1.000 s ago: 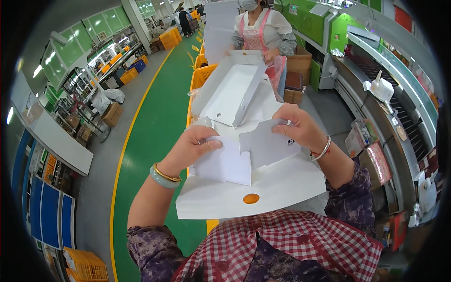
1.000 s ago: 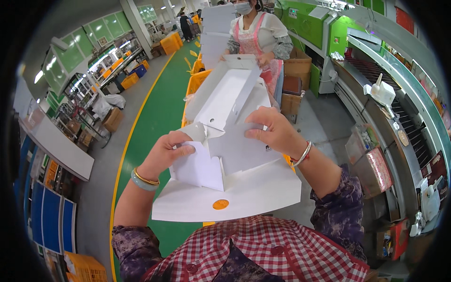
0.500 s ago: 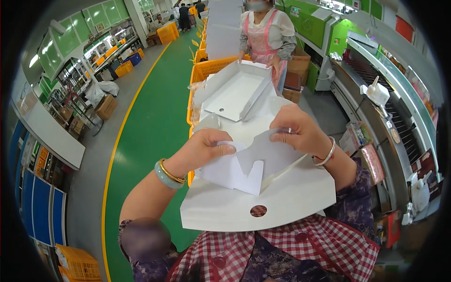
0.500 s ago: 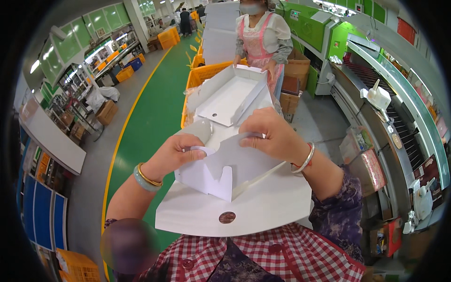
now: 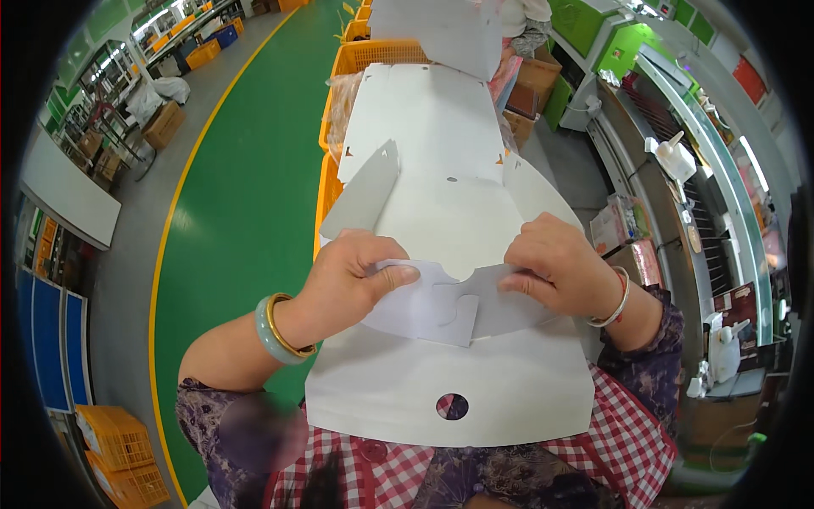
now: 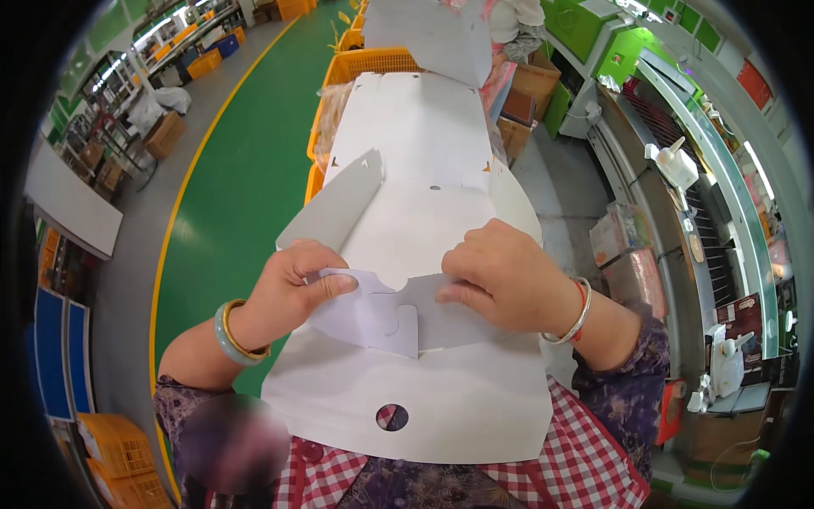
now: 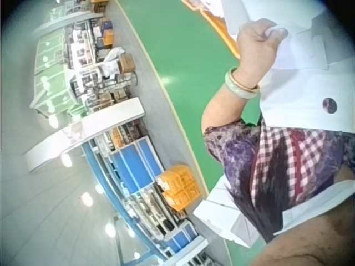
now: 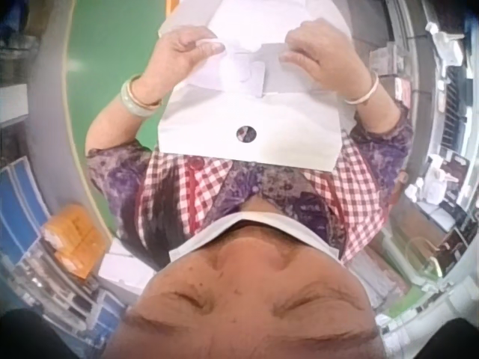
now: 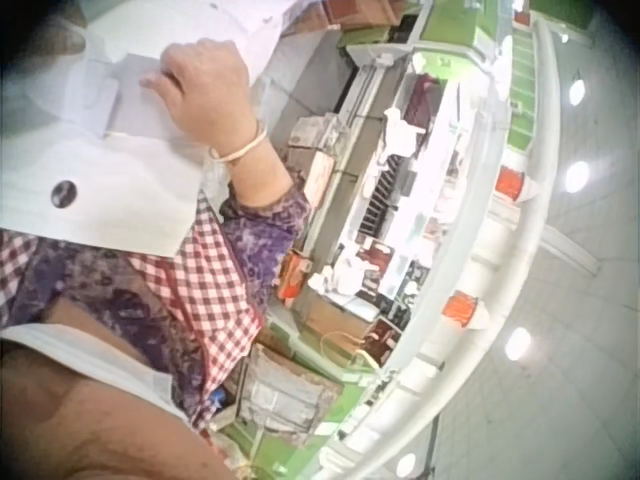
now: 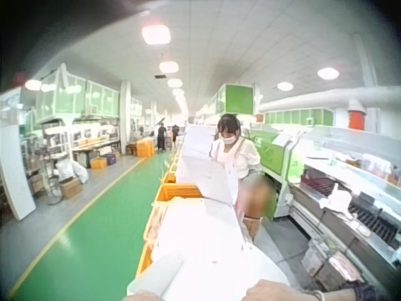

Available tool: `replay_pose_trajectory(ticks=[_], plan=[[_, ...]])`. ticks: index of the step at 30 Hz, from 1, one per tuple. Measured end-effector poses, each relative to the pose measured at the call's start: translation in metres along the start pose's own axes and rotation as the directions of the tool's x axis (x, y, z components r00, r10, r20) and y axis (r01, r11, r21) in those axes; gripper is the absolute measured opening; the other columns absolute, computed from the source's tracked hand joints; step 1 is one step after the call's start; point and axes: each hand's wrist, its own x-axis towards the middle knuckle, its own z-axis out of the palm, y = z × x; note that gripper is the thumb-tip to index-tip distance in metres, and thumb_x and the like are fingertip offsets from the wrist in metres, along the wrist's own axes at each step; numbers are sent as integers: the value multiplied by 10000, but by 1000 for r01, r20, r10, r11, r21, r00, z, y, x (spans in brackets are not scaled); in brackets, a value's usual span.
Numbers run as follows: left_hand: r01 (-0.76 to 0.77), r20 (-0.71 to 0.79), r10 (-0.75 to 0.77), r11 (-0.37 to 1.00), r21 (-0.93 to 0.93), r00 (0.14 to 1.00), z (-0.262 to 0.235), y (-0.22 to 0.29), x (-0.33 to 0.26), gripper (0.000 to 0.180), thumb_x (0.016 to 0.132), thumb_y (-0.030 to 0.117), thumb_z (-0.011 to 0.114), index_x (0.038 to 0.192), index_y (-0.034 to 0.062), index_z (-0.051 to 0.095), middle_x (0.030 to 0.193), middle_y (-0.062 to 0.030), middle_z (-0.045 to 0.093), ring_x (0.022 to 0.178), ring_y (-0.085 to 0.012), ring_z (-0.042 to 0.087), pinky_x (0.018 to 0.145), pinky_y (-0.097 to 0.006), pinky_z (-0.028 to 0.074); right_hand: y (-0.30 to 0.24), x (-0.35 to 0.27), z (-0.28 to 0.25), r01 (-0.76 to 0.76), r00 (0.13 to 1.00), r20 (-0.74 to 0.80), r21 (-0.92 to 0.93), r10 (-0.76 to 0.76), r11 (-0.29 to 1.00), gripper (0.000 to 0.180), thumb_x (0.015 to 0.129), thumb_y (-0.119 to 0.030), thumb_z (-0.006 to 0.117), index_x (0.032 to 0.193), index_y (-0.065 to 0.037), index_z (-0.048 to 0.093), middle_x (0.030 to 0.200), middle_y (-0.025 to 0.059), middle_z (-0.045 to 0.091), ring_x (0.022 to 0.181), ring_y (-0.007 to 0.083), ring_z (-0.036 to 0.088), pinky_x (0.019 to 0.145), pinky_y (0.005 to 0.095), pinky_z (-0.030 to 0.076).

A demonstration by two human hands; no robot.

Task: The person folds flat white cardboard sheets into rectangular boxes by hand. They pick up the sheets from a yellow crate, fold the sides up, and stack the finished boxes on a nearby table. The process is repeated continuously throughout the video.

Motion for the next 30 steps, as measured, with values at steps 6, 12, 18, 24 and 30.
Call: replay_pose_trajectory(ticks=[6,12,18,24,30], plan=[[-257,208,188,885,388,960,-25,5,2,220,711,201,757,795,38,636,666,-98,577,692,-236,554,687,-332,438,-6,-3,8,6,1000,-22,-9,-7,1000,192,758,-222,675,734,-95,534,632,66,475,636,266,475,620,359,372],[-319,147,283,818,479,948,-15,-2,1,329,648,252,784,678,22,550,551,-126,551,577,-320,561,571,-404,443,-10,-4,10,-54,999,-4,-49,54,997,198,749,-217,682,737,-94,528,637,66,479,644,266,481,624,364,376],[-234,95,216,830,507,972,-13,-1,-5,379,568,254,834,756,43,581,648,-99,553,658,-281,556,649,-375,447,-17,-11,14,-90,995,-60,-141,82,986,247,722,-251,710,756,-93,524,651,54,490,660,257,488,641,360,380],[-301,146,265,774,557,953,-50,-24,-5,431,540,252,853,777,48,557,681,-62,514,686,-261,539,821,-379,431,-5,-34,1,-160,985,-83,-136,150,978,382,599,-290,797,814,-86,556,678,29,511,680,241,495,669,342,385],[-47,-43,69,919,391,997,-37,-34,-15,422,515,199,862,731,34,539,679,-75,508,597,-221,494,620,-305,452,17,-58,-2,-305,924,-248,-17,292,952,510,482,-232,853,863,-52,565,847,69,548,739,248,515,754,340,423]])
